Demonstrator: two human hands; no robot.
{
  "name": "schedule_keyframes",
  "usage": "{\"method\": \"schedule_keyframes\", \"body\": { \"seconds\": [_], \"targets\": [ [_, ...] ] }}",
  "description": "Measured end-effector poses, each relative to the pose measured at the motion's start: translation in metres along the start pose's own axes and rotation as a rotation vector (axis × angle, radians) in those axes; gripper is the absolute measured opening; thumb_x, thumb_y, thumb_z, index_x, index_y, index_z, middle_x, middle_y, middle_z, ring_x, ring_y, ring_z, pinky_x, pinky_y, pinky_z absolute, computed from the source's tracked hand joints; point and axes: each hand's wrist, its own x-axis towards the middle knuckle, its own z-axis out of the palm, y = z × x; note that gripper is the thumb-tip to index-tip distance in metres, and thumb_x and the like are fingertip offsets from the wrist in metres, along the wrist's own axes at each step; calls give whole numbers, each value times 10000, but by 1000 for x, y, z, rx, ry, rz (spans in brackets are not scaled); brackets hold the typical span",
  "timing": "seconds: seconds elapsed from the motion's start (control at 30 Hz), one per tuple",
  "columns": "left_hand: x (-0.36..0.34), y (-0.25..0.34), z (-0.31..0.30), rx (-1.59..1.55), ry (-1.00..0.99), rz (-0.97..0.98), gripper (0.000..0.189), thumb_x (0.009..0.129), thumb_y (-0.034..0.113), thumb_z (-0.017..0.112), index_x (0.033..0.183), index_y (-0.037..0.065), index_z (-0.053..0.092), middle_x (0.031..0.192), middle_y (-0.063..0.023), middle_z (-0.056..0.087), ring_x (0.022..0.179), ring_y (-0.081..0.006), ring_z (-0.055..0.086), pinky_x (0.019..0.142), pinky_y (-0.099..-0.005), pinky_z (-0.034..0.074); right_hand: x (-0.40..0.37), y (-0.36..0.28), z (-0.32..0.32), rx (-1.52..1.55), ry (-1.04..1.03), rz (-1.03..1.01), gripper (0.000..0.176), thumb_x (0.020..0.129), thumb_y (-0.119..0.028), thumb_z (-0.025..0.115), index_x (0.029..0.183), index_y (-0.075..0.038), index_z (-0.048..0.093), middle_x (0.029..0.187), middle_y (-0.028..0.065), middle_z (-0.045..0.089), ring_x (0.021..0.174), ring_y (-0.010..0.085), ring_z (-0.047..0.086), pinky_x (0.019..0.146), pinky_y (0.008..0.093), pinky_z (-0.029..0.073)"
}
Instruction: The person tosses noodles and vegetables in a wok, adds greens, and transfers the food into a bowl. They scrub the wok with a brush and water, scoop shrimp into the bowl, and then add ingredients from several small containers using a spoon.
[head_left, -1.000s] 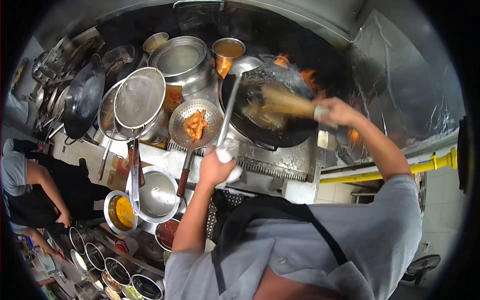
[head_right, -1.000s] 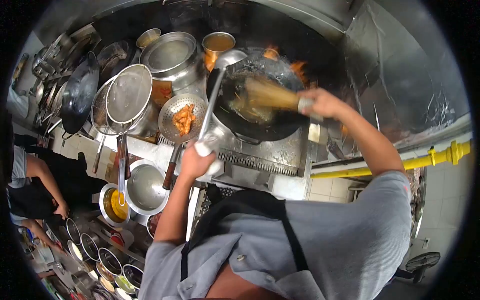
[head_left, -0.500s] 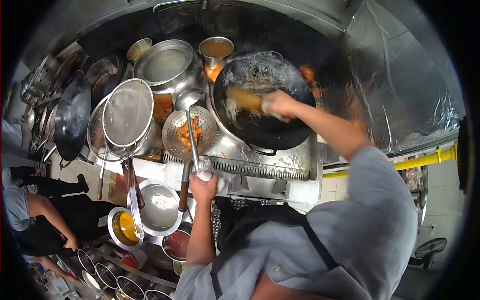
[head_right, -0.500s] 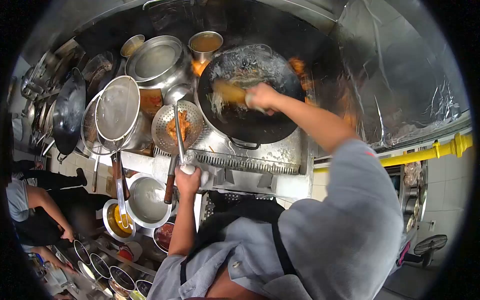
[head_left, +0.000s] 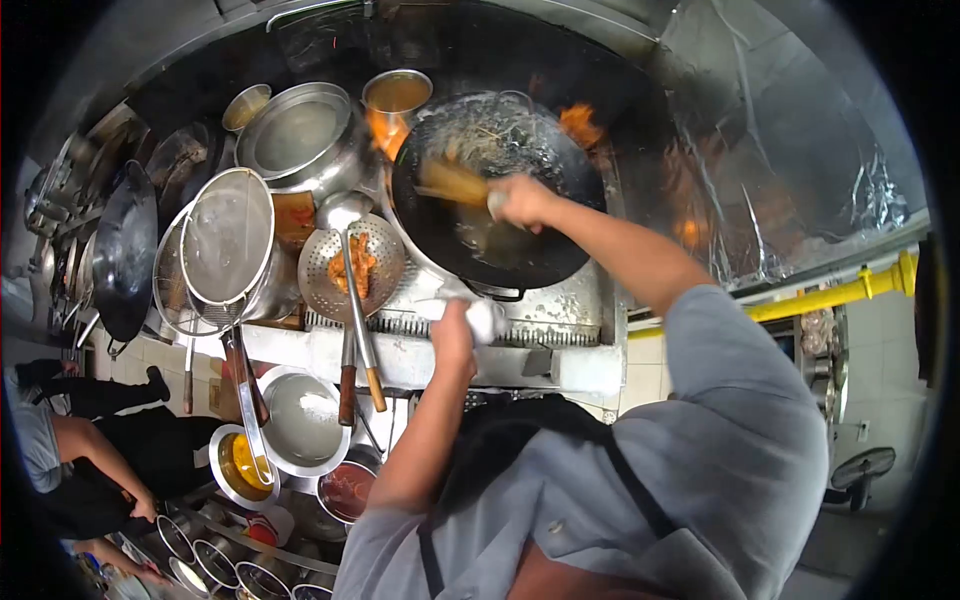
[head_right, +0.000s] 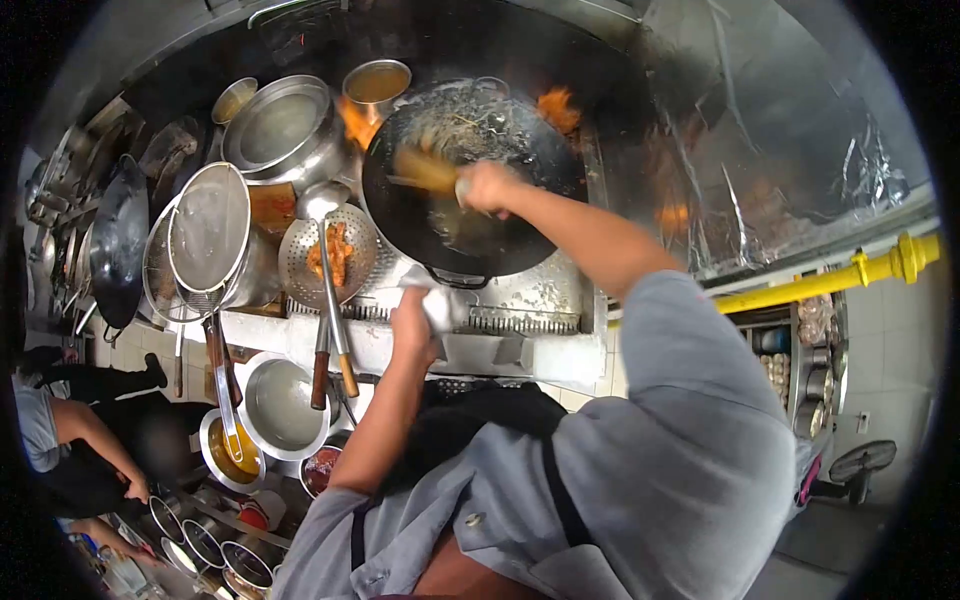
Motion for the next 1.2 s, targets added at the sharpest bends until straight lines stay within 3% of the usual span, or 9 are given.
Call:
{"method": "schedule_keyframes", "body": {
  "seconds": [0.1,0.13,0.33,0.4,0.57,0.67,0.83,1.0,1.2],
  "targets": [
    [17,1,42,-184,-93,-176,208,822,186,512,893,2,578,839,-133,636,678,-267,633,593,-397,514,-70,46,-20,-572,-2,-268,532,776,-236,584,1306,-252,538,1057,163,654,976,307,639,773,422,542],
    [19,3,51,-161,-91,-211,195,829,167,500,879,-6,575,820,-140,636,650,-271,634,547,-404,513,-96,28,-49,-615,-153,-64,528,777,-230,563,1303,-266,540,1090,148,644,1036,313,610,903,428,483],
    [56,-19,35,124,-65,-191,181,810,109,517,842,-64,560,749,-148,606,616,-264,633,489,-406,501,63,74,-71,-669,131,-3,441,782,-201,567,1222,-185,597,959,174,675,944,326,644,826,448,508],
    [53,-11,40,109,-59,-182,180,806,112,525,832,-61,562,746,-145,604,617,-260,629,496,-404,498,61,73,-45,-499,272,-227,427,809,-232,549,1233,-193,580,971,178,669,937,333,642,825,446,507],
    [62,-31,31,126,-77,-141,182,794,120,549,807,-60,574,750,-141,599,610,-257,605,526,-408,493,-19,95,-95,-810,-28,-105,391,833,-222,518,1218,-217,588,971,156,670,939,317,641,836,439,503],
    [53,-23,34,82,-72,-142,189,795,119,548,825,-65,582,756,-142,600,621,-267,610,526,-409,495,50,84,-112,-930,56,-114,298,849,-218,503,1104,-188,654,993,145,672,935,310,645,824,428,515],
    [55,-28,32,93,-104,-163,202,804,127,535,835,-65,593,771,-150,611,647,-275,627,534,-408,500,32,61,-66,-519,139,-181,539,775,-207,610,1307,-248,530,1049,167,658,979,338,627,847,434,497],
    [47,-20,37,114,-79,-83,238,799,157,539,842,-70,597,777,-156,619,629,-255,631,535,-384,501,32,83,-110,-945,10,9,503,771,-197,545,1273,-221,569,1074,159,650,991,312,635,863,402,507],
    [44,-18,40,116,-95,-118,206,798,131,530,821,-61,600,745,-151,615,620,-256,629,515,-386,495,45,73,-56,-453,149,-228,545,701,-237,653,1243,-247,596,1048,174,658,933,328,645,811,422,516]
  ]
}}
